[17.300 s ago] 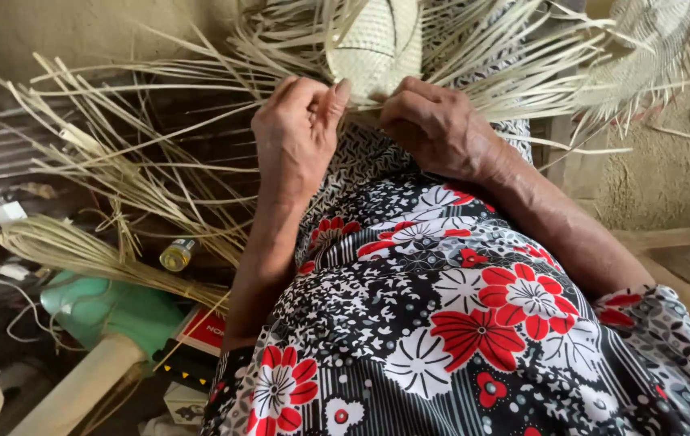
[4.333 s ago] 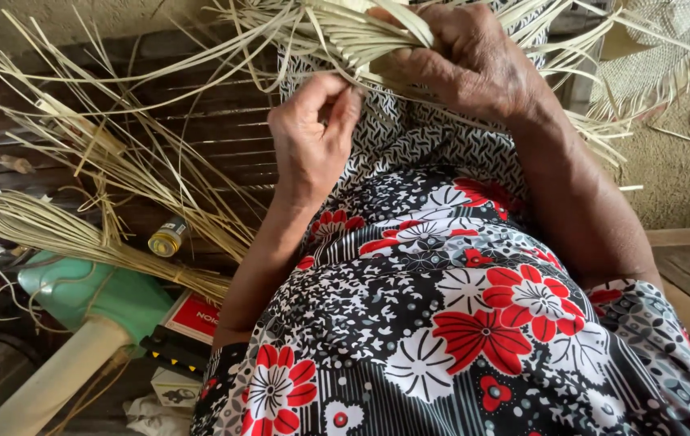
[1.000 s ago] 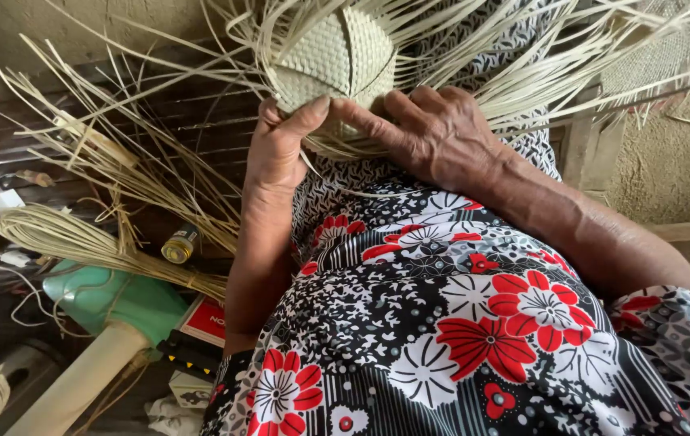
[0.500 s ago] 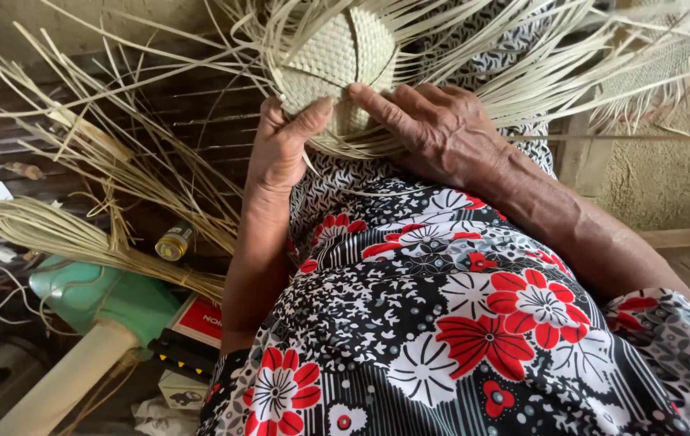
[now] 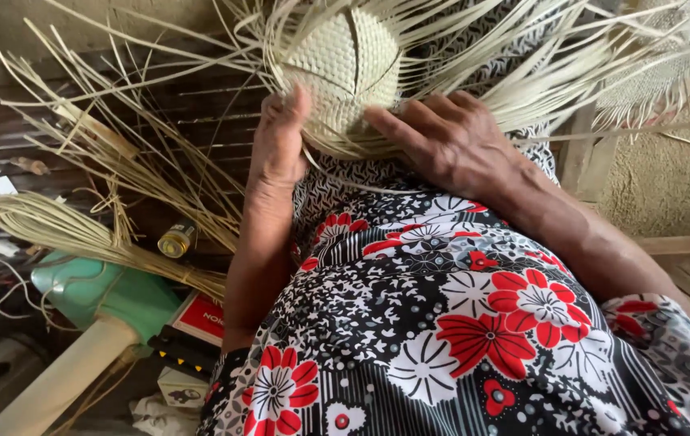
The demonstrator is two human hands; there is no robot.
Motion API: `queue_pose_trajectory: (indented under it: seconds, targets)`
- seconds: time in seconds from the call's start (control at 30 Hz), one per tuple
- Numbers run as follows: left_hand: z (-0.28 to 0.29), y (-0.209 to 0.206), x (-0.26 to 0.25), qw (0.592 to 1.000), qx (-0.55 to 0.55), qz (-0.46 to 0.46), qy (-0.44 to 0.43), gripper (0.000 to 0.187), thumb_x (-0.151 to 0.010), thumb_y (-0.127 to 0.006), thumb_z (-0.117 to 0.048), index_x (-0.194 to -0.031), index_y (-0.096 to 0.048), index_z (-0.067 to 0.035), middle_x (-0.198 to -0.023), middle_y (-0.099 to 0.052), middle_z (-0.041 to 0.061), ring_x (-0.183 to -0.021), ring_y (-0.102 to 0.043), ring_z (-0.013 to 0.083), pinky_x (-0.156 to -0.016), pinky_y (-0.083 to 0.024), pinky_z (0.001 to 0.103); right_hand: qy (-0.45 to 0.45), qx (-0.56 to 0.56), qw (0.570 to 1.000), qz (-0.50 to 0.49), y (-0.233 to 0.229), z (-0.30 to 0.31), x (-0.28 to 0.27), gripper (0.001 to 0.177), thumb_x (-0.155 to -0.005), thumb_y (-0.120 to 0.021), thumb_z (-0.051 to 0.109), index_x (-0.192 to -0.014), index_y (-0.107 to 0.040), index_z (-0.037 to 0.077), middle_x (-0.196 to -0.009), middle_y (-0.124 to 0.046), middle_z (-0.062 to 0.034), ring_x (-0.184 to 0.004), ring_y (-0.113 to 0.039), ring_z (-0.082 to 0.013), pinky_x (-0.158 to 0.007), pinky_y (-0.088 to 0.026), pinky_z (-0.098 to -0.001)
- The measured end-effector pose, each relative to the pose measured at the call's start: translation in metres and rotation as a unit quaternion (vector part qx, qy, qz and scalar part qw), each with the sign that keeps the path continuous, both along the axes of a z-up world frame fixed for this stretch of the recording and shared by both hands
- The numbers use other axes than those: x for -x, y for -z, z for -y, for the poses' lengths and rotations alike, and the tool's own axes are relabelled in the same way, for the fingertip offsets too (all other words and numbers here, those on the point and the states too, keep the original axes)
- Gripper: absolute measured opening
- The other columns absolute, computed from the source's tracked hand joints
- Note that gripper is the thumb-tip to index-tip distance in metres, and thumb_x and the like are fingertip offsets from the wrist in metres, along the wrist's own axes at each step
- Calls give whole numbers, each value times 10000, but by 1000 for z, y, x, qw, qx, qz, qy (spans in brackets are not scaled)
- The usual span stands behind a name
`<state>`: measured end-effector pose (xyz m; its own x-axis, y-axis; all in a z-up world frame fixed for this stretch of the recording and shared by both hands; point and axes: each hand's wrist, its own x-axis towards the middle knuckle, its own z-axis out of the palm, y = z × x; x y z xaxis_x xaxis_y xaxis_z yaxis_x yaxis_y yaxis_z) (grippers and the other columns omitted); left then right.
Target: Weaving natural fibers into a circular hat structure using hands
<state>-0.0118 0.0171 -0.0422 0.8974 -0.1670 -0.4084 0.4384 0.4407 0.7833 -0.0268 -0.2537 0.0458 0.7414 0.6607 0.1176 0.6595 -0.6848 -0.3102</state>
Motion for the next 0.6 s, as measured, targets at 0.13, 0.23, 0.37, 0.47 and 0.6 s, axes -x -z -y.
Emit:
queue_pose_trajectory:
  seconds: [0.13,0.23,0.37,0.47,0.6]
  targets:
    - [0,6,-7,986,-141,85,17,380,-1052,-501,-411,-740,-502,-194,-667,-332,-69,-624,-292,74,-629,-358,252,-25,-47,998,35,-6,13,10,315,-975,-719,160,-1288,-708,127,-1030,-661,-43,-722,-553,-134,-654,-516,-289]
    - [-8,16,8,898,-321,297,37,214,-1054,-594,-146,-1214,-454,-165,-1163,-375,-51,-987,-439,120,-903,-427,255,-12,-20,999,25,-7,21,14,379,-935,-711,178,-1314,-715,151,-1095,-633,-69,-777,-586,-152,-716,-541,-311]
    - [9,-35,-3,990,-53,124,51,798,-1055,-239,-697,-1606,-302,-123,-1695,-275,180,-1567,-311,378,-1318,-304,555,-22,-23,999,-20,-16,22,8,400,-914,-690,147,-1312,-719,134,-1101,-629,-85,-804,-615,-178,-742,-557,-336]
    - [11,-38,-7,995,7,98,8,845,-1028,-313,-678,-1616,-211,-80,-1621,-393,247,-1487,-439,401,-1230,-437,610,-1,-42,999,-33,-5,22,11,367,-954,-656,14,-1289,-735,140,-1092,-685,-105,-799,-657,-181,-727,-586,-321]
    - [23,-36,0,954,-286,76,53,614,-989,-616,-618,-585,-462,-182,-545,-396,-44,-499,-359,112,-564,-307,270,9,-103,994,-27,-5,23,11,274,-982,-691,253,-1194,-716,83,-1056,-632,-122,-854,-668,-340,-735,-555,-472]
